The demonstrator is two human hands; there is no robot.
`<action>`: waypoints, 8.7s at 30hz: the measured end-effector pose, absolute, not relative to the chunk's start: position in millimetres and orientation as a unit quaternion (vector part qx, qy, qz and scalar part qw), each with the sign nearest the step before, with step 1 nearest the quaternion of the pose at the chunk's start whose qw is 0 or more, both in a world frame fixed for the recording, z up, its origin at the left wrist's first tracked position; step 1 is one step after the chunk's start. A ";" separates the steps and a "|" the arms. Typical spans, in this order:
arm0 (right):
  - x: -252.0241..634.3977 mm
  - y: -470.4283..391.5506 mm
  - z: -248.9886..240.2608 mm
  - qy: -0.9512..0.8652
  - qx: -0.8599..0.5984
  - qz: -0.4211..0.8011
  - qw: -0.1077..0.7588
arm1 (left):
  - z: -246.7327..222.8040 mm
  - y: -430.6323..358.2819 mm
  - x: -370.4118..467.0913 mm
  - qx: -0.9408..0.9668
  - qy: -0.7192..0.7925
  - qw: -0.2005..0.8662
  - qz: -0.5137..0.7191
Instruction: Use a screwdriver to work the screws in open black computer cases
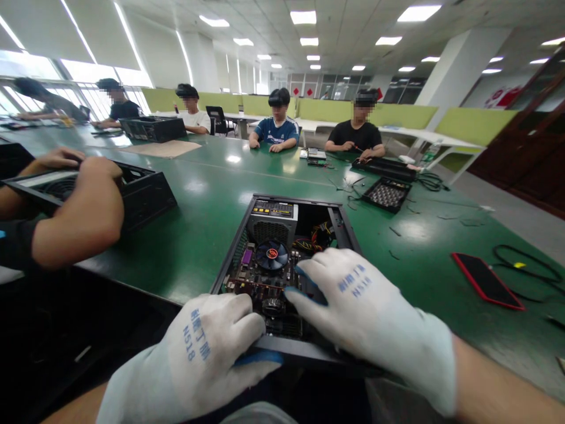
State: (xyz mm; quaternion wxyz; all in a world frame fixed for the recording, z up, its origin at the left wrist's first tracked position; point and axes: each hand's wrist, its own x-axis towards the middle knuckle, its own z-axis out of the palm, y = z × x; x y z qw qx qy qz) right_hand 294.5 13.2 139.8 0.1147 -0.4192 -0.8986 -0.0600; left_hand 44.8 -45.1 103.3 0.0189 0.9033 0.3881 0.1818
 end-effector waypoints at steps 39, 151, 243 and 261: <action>279.9 117.0 121.9 -0.867 -0.417 -0.155 -0.224 | 99.6 -44.8 45.3 0.896 0.400 0.019 0.193; 329.5 117.5 106.5 -0.865 -0.455 -0.048 0.206 | 61.1 163.9 117.1 0.859 0.422 0.039 -0.287; 330.8 117.7 105.8 -0.860 -0.450 -0.003 0.241 | 81.6 152.0 125.2 0.848 0.456 0.081 -0.258; 420.2 20.0 -22.1 -0.597 -0.604 0.356 0.389 | 130.2 106.6 100.4 0.910 0.400 0.090 0.066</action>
